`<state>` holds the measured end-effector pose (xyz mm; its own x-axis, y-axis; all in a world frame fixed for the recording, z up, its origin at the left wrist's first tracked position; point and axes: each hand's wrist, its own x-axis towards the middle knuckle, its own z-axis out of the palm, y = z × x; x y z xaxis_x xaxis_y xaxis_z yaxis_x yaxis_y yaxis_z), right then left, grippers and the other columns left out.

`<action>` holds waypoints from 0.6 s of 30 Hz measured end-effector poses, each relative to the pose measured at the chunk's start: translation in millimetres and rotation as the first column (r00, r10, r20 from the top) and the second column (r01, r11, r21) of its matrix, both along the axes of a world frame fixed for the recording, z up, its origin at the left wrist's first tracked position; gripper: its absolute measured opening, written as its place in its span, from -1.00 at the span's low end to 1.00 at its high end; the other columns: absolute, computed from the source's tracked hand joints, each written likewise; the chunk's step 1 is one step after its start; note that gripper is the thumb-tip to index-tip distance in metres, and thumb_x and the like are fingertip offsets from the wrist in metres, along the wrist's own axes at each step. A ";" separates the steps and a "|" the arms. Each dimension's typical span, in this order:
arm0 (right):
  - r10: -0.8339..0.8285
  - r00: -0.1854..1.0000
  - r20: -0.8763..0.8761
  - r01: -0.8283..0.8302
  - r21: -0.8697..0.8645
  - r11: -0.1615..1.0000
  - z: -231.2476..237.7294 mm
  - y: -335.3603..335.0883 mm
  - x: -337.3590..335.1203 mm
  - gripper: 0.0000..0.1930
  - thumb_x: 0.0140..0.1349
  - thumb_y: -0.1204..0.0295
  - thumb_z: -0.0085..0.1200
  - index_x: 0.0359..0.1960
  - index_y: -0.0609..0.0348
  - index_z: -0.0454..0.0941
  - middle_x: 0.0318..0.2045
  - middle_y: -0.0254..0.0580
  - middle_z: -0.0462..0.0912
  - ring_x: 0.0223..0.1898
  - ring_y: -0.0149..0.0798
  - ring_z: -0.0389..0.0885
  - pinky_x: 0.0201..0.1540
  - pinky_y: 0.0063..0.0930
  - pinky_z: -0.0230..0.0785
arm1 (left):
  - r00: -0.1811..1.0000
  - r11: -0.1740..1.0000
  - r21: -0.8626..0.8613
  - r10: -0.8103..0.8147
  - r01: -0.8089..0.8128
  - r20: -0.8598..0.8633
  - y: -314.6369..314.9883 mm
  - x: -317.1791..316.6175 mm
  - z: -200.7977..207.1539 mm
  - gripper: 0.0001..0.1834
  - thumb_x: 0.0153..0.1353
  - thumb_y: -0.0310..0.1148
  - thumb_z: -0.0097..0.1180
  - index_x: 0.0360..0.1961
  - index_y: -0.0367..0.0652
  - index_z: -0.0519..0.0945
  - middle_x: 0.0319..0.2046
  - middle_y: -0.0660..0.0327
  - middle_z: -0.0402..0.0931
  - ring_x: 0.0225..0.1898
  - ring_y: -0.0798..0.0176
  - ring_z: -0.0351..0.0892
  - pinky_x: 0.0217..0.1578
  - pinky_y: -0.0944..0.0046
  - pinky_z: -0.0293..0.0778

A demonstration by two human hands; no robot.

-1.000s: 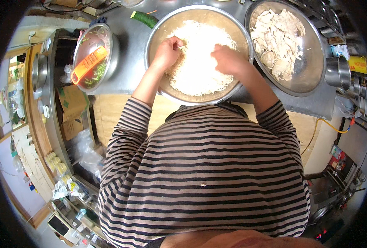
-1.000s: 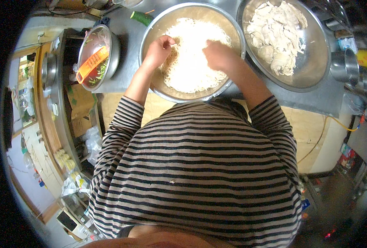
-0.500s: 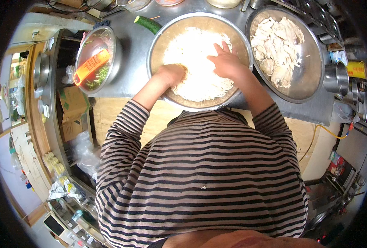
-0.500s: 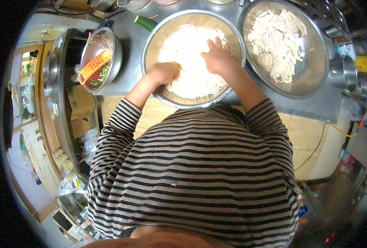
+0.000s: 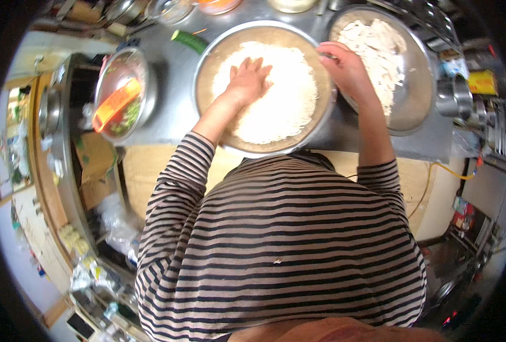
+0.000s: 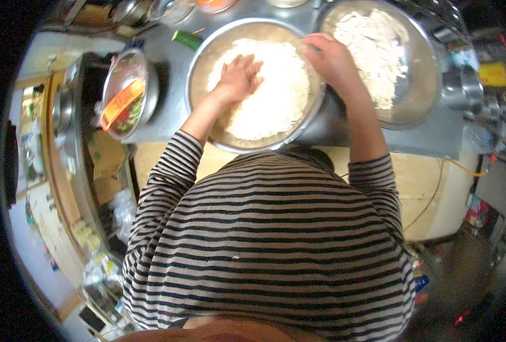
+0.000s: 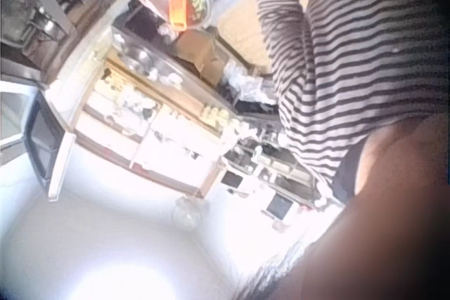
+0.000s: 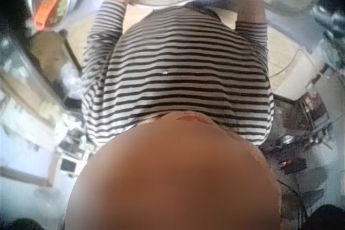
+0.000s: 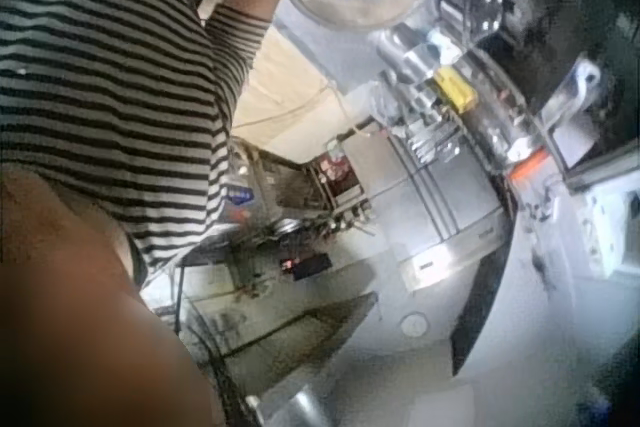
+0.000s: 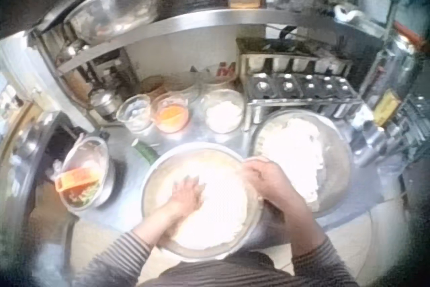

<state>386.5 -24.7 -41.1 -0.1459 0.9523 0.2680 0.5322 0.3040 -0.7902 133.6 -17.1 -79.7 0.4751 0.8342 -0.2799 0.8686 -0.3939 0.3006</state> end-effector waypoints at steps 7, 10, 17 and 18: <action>-0.364 0.830 0.423 0.433 -0.077 0.898 -23.5 -4.5 102.3 -0.68 0.05 0.36 0.10 -0.12 0.13 0.57 -0.05 -0.01 0.52 -0.07 0.02 0.51 0.02 -0.27 0.36 | 0.979 1.000 -0.023 -0.022 0.018 -0.201 0.2 9.0 -10.0 -0.26 0.13 0.11 0.04 0.32 0.19 0.16 0.40 0.07 -0.24 0.40 -0.13 -0.39 0.26 -0.32 -0.41; -0.438 0.713 0.548 0.636 -0.240 0.734 -34.0 3.8 159.0 -0.49 -0.04 0.31 0.19 0.03 0.06 0.48 -0.01 0.05 0.50 0.03 0.00 0.46 0.10 -0.26 0.30 | 0.999 0.993 -0.114 -0.021 0.025 0.035 11.4 -14.5 -5.8 -0.37 0.10 0.01 0.13 0.22 0.15 0.35 0.38 0.00 -0.19 0.40 -0.12 -0.33 0.27 -0.28 -0.34; -0.294 0.717 0.632 0.567 -0.285 0.773 -72.8 32.1 194.6 -0.23 -0.13 0.37 0.27 0.23 -0.02 0.25 -0.07 0.12 0.54 0.02 0.03 0.49 0.09 -0.26 0.31 | 0.931 0.999 -0.035 0.023 -0.011 0.363 0.4 6.6 2.8 -0.59 0.02 -0.25 0.27 -0.05 -0.01 0.59 0.23 -0.04 0.18 0.27 -0.09 0.08 0.25 0.00 0.01; -0.356 0.685 0.635 0.625 -0.262 0.736 -74.5 33.9 196.1 -0.31 -0.10 0.41 0.20 0.19 -0.01 0.31 -0.06 0.12 0.53 0.02 0.03 0.49 0.08 -0.26 0.32 | 0.939 1.000 0.003 0.007 -0.009 0.344 -2.4 8.9 5.5 -0.61 0.02 -0.30 0.28 -0.07 -0.03 0.60 0.22 -0.05 0.20 0.24 -0.07 0.14 0.23 0.04 0.09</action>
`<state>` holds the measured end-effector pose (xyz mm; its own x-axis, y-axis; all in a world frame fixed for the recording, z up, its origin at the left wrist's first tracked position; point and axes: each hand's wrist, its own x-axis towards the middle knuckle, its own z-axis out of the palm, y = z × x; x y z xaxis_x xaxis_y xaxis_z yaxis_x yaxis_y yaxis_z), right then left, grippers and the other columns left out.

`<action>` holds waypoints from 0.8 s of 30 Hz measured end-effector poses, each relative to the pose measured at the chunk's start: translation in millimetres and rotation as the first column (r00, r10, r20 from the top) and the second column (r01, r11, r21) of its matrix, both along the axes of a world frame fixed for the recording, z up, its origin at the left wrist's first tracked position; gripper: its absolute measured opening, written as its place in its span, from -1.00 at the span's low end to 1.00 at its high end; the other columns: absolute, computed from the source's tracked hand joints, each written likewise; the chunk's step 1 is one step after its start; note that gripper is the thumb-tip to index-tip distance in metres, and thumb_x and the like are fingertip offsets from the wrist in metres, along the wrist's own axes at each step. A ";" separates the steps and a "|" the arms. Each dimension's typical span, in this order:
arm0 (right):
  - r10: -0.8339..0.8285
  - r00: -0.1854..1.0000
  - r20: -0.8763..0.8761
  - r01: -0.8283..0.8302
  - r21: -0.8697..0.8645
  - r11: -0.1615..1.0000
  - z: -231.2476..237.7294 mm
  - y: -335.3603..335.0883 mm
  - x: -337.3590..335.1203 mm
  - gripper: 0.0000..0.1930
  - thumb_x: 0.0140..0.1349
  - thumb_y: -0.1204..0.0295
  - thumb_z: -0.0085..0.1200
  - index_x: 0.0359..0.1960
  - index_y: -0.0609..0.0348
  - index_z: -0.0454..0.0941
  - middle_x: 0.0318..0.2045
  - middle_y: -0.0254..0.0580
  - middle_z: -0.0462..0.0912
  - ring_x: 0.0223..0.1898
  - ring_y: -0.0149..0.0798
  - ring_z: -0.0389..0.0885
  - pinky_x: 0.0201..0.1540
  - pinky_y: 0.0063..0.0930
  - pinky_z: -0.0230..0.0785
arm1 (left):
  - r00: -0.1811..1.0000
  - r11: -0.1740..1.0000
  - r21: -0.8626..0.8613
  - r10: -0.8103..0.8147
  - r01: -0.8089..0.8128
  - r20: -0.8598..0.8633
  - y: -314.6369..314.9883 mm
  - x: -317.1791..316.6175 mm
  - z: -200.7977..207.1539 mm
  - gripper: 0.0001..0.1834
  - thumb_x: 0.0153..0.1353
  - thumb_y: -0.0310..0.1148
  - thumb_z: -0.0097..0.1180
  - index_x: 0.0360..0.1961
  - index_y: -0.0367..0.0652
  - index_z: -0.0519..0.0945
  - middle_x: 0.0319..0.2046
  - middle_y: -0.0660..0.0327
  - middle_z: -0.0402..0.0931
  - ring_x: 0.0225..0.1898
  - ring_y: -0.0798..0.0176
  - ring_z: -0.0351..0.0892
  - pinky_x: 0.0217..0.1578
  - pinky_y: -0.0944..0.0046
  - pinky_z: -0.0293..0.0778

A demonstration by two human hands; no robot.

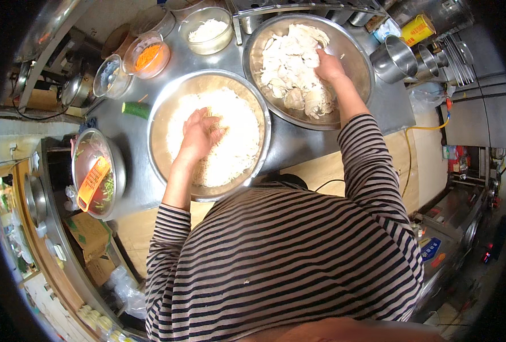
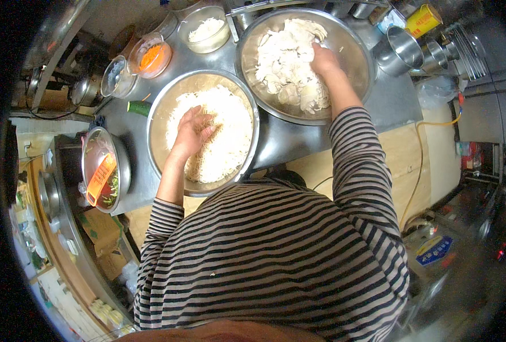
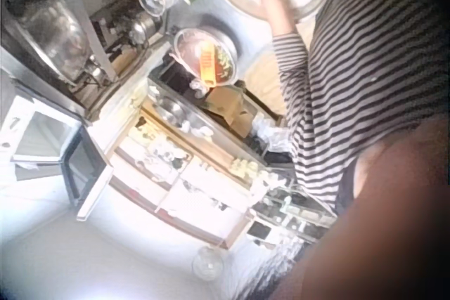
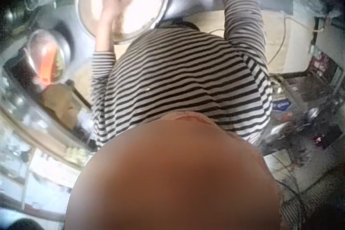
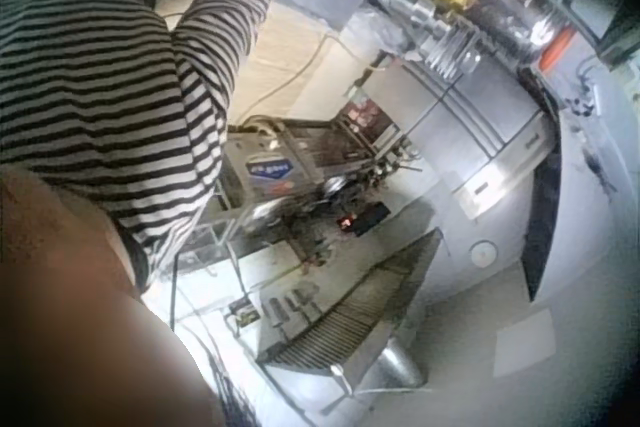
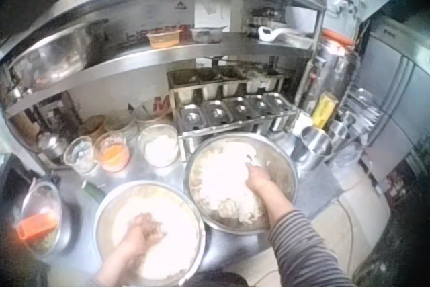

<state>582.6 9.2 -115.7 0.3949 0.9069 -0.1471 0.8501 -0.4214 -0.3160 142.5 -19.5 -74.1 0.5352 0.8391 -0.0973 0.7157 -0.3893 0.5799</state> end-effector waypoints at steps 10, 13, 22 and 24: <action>-0.030 0.999 0.043 0.046 -0.423 0.905 6.1 -36.1 18.1 -0.58 -0.06 0.23 0.17 -0.16 0.22 0.60 -0.07 0.03 0.57 -0.06 -0.03 0.56 0.00 -0.31 0.39 | 0.991 0.991 -0.078 0.114 -0.108 0.071 -10.8 -13.6 5.4 -0.63 0.05 -0.29 0.26 -0.12 -0.22 0.59 0.09 -0.04 0.36 0.10 -0.02 0.36 0.09 0.14 0.34; -0.082 0.993 -0.089 0.025 -0.513 0.858 -1.2 -45.3 10.9 -0.49 -0.10 0.23 0.32 -0.17 0.37 0.52 -0.25 0.06 0.63 -0.25 -0.01 0.62 -0.29 -0.23 0.51 | 0.983 0.975 -0.189 0.142 -0.119 0.115 -12.6 -14.3 2.5 -0.65 0.07 -0.34 0.24 -0.11 -0.25 0.58 0.09 -0.05 0.34 0.07 0.00 0.40 0.05 0.17 0.39; -0.003 0.980 0.197 0.126 -0.616 0.777 -2.7 -54.6 -45.6 0.23 -0.50 0.01 0.51 0.27 0.23 0.05 0.22 0.16 0.12 0.20 0.15 0.20 0.19 -0.14 0.20 | 0.976 0.962 -0.263 0.127 -0.078 0.176 -17.1 -1.1 2.6 -0.68 0.11 -0.48 0.19 -0.09 -0.35 0.52 0.11 -0.01 0.30 0.04 0.10 0.44 0.00 0.24 0.44; 0.018 0.976 0.216 0.134 -0.666 0.734 2.2 -53.6 -58.0 0.22 -0.43 -0.08 0.46 0.29 0.24 0.05 0.23 0.15 0.14 0.22 0.13 0.18 0.18 -0.17 0.20 | 0.983 0.966 -0.249 0.102 -0.063 0.150 -19.5 3.5 6.8 -0.67 0.11 -0.45 0.20 -0.09 -0.36 0.52 0.11 -0.02 0.30 0.05 0.09 0.43 0.01 0.23 0.43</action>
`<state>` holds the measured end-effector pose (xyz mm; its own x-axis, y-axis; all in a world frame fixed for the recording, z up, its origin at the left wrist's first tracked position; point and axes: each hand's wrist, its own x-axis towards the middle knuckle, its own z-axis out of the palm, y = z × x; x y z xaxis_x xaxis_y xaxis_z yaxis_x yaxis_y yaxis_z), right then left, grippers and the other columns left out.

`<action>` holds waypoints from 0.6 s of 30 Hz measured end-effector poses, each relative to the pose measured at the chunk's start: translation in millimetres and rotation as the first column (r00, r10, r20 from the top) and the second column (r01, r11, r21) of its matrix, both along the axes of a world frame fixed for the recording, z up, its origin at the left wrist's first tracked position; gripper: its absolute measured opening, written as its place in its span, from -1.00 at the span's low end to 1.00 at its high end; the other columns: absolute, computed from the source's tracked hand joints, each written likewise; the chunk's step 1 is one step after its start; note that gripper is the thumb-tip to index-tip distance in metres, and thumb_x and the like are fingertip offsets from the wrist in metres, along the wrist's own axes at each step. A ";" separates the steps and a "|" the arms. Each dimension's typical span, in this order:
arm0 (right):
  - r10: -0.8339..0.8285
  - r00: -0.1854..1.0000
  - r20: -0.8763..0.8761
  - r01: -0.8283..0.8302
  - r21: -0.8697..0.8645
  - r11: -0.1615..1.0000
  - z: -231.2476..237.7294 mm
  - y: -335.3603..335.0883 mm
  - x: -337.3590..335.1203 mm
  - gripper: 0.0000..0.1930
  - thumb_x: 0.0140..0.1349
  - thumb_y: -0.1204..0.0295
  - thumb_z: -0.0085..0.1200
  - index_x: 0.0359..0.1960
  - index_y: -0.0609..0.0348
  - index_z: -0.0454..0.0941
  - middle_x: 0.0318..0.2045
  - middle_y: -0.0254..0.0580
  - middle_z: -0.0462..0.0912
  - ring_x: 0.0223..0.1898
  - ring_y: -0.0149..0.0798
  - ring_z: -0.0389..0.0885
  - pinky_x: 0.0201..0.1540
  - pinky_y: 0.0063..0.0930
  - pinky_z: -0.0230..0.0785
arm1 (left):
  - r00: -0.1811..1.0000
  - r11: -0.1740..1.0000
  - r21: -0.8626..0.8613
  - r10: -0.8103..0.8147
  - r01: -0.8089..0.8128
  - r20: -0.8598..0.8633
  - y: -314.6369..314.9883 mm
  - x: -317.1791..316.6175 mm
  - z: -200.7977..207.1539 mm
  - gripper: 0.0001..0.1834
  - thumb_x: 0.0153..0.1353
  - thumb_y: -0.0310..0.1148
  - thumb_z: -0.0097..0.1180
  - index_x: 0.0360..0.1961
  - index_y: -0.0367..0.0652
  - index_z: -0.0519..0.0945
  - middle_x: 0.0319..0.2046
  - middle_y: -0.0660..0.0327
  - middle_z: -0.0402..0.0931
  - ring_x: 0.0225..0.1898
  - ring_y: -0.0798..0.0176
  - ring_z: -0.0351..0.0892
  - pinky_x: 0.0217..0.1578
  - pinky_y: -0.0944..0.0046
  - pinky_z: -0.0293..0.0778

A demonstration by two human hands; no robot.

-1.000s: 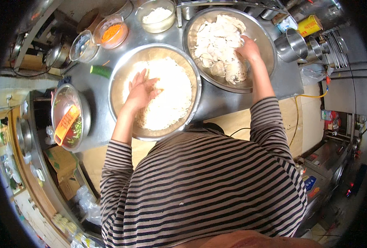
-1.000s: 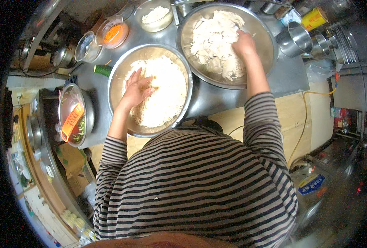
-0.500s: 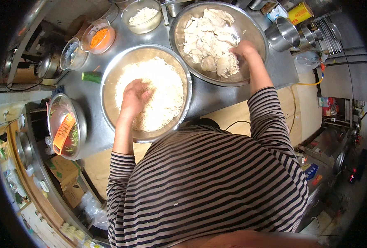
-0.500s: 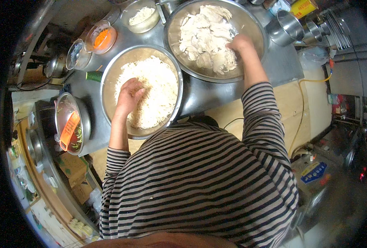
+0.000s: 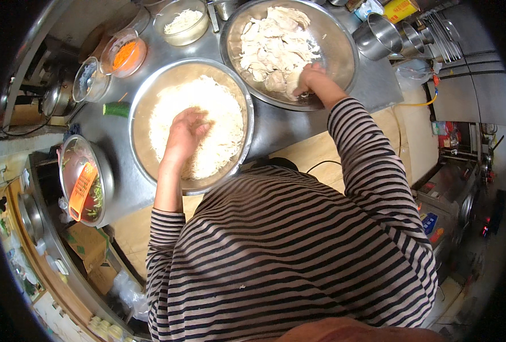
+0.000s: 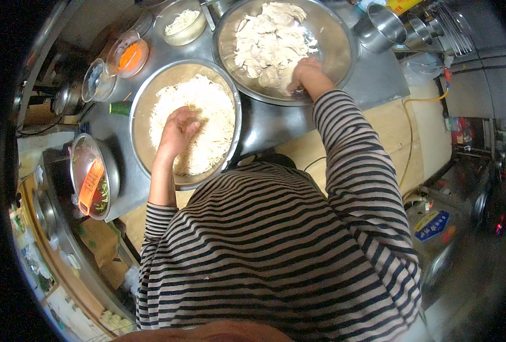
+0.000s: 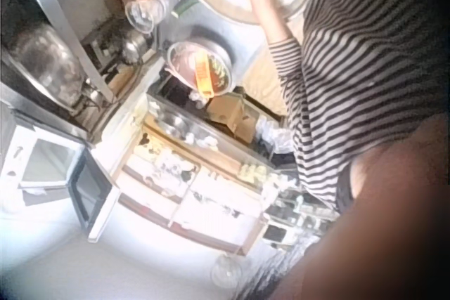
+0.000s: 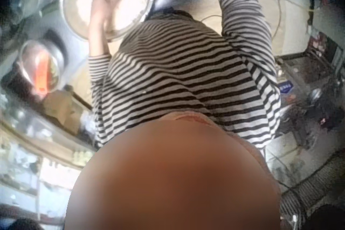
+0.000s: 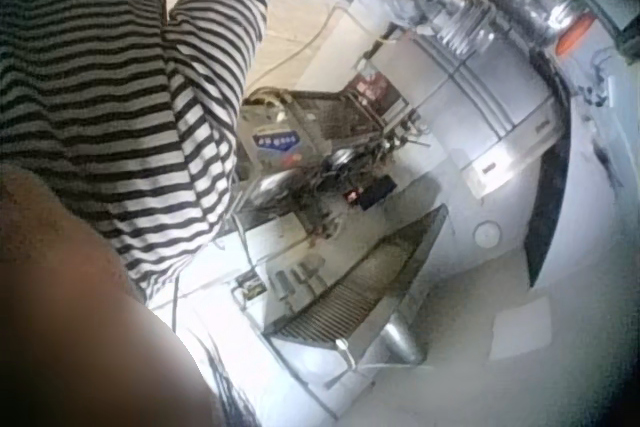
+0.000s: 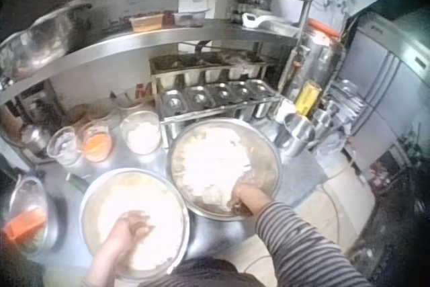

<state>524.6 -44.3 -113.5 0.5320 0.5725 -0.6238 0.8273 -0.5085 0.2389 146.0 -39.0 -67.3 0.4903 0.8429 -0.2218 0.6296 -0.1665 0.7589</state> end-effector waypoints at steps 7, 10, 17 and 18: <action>0.081 0.996 -0.039 -0.075 0.134 0.988 -23.5 3.4 2.7 -0.26 -0.24 -0.01 0.36 -0.02 0.19 0.51 0.07 0.05 0.44 0.07 0.00 0.45 0.02 -0.22 0.38 | 0.998 0.998 0.005 -0.062 0.062 -0.026 -3.2 10.1 16.9 -0.66 0.11 -0.40 0.21 -0.10 -0.34 0.54 0.09 -0.06 0.35 0.07 0.05 0.41 0.06 0.18 0.37; 0.122 0.991 -0.059 -0.109 0.178 0.978 -33.8 8.1 30.5 -0.51 -0.18 0.15 0.33 -0.20 0.17 0.63 -0.02 0.06 0.52 -0.04 -0.01 0.55 -0.08 -0.28 0.46 | 0.996 0.996 0.064 -0.057 0.061 -0.063 -4.4 4.6 16.0 -0.67 0.11 -0.42 0.21 -0.10 -0.31 0.54 0.05 -0.06 0.37 0.06 0.05 0.42 0.04 0.18 0.38; 0.113 0.976 -0.187 0.020 0.593 0.805 -26.6 1.7 69.9 -0.28 -0.15 0.15 0.29 0.10 0.20 0.39 0.00 0.10 0.51 0.01 -0.02 0.50 0.04 -0.31 0.37 | 0.998 0.990 0.140 -0.023 0.030 -0.050 -0.1 -16.2 -2.5 -0.64 0.10 -0.39 0.22 -0.10 -0.37 0.54 -0.01 -0.09 0.44 -0.03 0.02 0.49 -0.03 0.22 0.44; 0.109 0.959 -0.261 0.071 0.594 0.801 -29.2 4.8 67.3 -0.23 -0.15 0.11 0.28 0.12 0.24 0.34 0.02 0.08 0.49 0.03 -0.01 0.48 0.07 -0.31 0.35 | 0.998 0.999 0.045 -0.023 0.021 0.054 0.6 -14.4 -5.1 -0.64 0.10 -0.39 0.22 -0.10 -0.37 0.54 -0.01 -0.09 0.44 -0.04 0.03 0.50 -0.04 0.22 0.44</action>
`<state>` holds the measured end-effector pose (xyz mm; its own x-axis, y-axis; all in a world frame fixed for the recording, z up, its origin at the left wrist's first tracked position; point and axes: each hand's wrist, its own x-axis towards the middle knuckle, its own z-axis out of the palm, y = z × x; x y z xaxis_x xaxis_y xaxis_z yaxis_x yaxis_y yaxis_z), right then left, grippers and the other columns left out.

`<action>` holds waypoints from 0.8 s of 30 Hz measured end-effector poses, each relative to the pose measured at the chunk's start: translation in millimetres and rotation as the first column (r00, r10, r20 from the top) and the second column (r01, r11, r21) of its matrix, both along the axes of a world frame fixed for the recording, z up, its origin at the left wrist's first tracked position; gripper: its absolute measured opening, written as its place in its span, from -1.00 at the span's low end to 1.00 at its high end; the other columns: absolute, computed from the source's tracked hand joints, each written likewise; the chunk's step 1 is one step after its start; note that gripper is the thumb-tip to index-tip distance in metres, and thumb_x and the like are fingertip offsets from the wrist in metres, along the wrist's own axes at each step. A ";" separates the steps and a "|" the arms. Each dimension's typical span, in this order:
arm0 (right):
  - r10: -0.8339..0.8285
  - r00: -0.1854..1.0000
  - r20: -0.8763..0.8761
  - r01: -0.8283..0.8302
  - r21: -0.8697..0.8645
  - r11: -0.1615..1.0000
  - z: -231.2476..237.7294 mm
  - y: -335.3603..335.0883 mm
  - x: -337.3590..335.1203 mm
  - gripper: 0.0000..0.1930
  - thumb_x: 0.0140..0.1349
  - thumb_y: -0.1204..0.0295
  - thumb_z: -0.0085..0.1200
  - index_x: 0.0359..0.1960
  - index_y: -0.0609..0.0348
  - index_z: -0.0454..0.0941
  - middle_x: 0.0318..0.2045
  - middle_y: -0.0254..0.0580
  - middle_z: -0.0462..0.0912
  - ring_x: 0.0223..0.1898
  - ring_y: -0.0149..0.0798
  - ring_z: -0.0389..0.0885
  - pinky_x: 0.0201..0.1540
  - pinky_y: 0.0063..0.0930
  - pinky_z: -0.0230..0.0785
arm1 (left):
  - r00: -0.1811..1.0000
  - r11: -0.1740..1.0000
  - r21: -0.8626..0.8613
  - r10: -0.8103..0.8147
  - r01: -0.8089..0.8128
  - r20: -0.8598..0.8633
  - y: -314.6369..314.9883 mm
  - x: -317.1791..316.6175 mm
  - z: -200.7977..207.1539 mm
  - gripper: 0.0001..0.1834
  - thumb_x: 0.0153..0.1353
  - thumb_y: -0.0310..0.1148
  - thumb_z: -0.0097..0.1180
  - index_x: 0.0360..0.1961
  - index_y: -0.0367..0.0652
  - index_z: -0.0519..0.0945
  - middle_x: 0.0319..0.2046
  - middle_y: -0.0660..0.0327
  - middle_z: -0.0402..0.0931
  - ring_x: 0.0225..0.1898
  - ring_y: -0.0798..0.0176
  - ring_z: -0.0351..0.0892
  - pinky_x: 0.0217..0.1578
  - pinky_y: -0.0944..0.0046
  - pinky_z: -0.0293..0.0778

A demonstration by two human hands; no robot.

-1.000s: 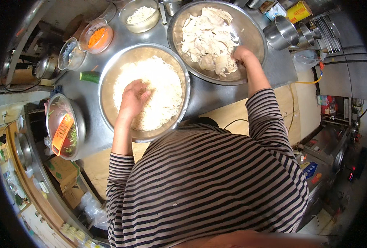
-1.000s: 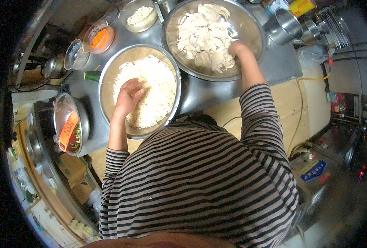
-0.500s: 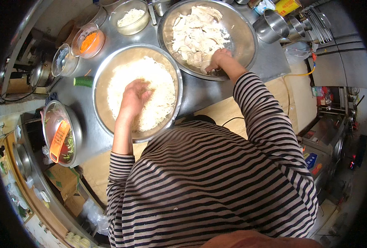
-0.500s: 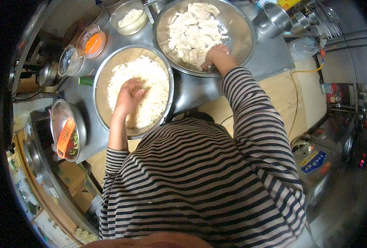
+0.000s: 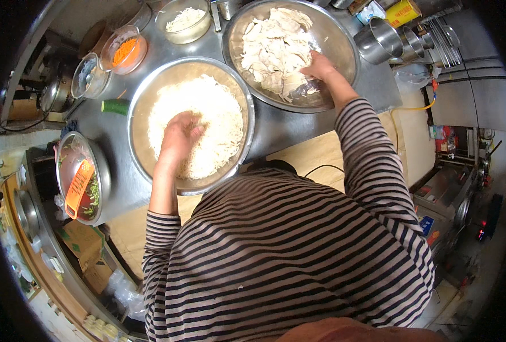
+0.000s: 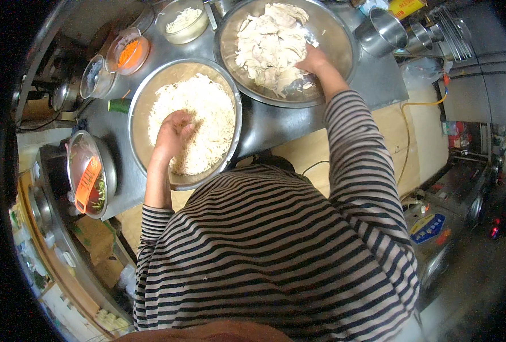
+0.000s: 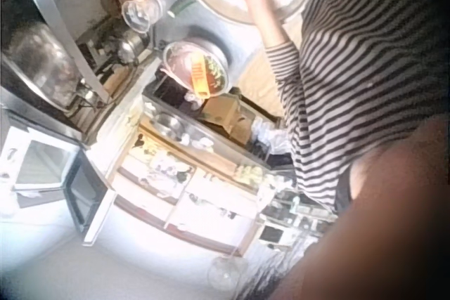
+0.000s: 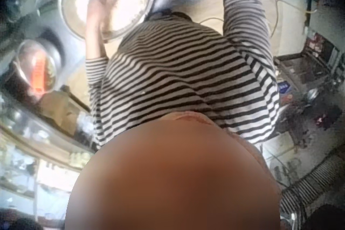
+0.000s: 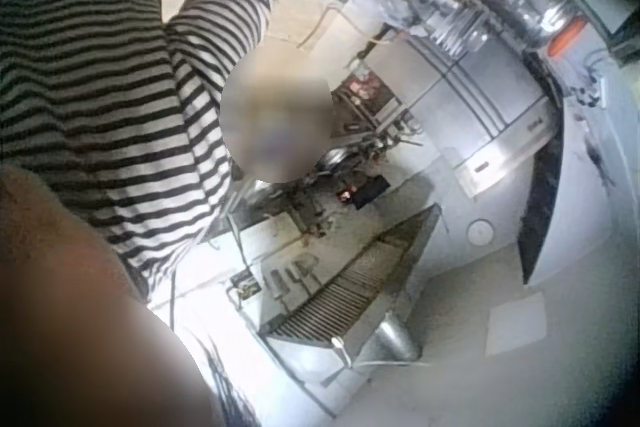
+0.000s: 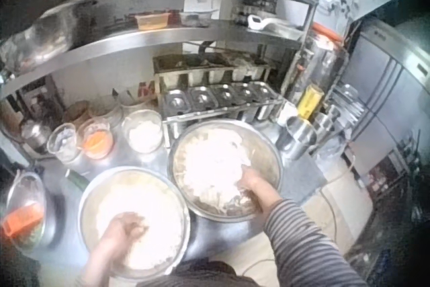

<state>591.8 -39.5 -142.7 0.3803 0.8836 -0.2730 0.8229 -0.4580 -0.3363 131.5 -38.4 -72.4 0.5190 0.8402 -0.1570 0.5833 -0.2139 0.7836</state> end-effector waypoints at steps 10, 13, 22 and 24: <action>-0.122 0.991 -0.051 0.113 -0.147 0.983 -1.7 3.2 20.2 -0.45 -0.19 0.12 0.23 -0.24 0.36 0.58 -0.15 0.13 0.59 -0.17 -0.01 0.60 -0.08 -0.34 0.44 | 0.994 0.998 -0.012 -0.062 0.061 -0.094 -3.4 14.3 14.6 -0.70 0.10 -0.38 0.22 -0.16 -0.32 0.55 0.01 -0.02 0.42 0.01 0.05 0.45 0.00 0.19 0.40; -0.332 0.710 -0.621 0.252 -0.217 0.943 14.4 -15.4 28.8 -0.59 -0.11 0.38 0.21 -0.20 0.38 0.55 -0.31 -0.07 0.62 -0.44 -0.25 0.61 -0.51 -0.41 0.48 | 0.995 0.999 0.003 -0.044 0.045 -0.091 -2.9 11.3 16.7 -0.69 0.11 -0.38 0.22 -0.14 -0.31 0.55 0.01 0.00 0.42 0.01 0.06 0.45 0.00 0.19 0.40; -0.078 0.267 -0.960 0.590 0.099 0.801 58.2 -36.5 15.1 -0.65 0.11 0.62 0.07 -0.02 0.32 0.40 -0.20 -0.12 0.59 -0.29 -0.28 0.61 -0.40 -0.47 0.53 | 0.996 0.997 -0.073 0.035 -0.030 0.078 -1.5 13.1 16.1 -0.64 0.14 -0.41 0.18 -0.04 -0.32 0.49 0.00 0.02 0.42 -0.03 0.16 0.48 -0.03 0.26 0.44; -0.014 0.205 -0.979 0.595 0.114 0.796 68.6 -37.1 1.5 -0.64 0.13 0.64 0.04 0.01 0.28 0.38 -0.18 -0.12 0.58 -0.26 -0.27 0.61 -0.36 -0.44 0.54 | 0.981 0.984 -0.164 0.101 -0.074 0.167 2.2 14.8 17.7 -0.58 0.14 -0.44 0.18 0.03 -0.31 0.45 0.03 0.02 0.40 -0.02 0.16 0.47 -0.04 0.27 0.45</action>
<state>593.3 -76.6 -74.1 0.3915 0.8633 -0.3185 -0.3651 -0.1720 -0.9149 146.3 -36.1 -54.8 0.4757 0.8558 -0.2033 0.4457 -0.0352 0.8945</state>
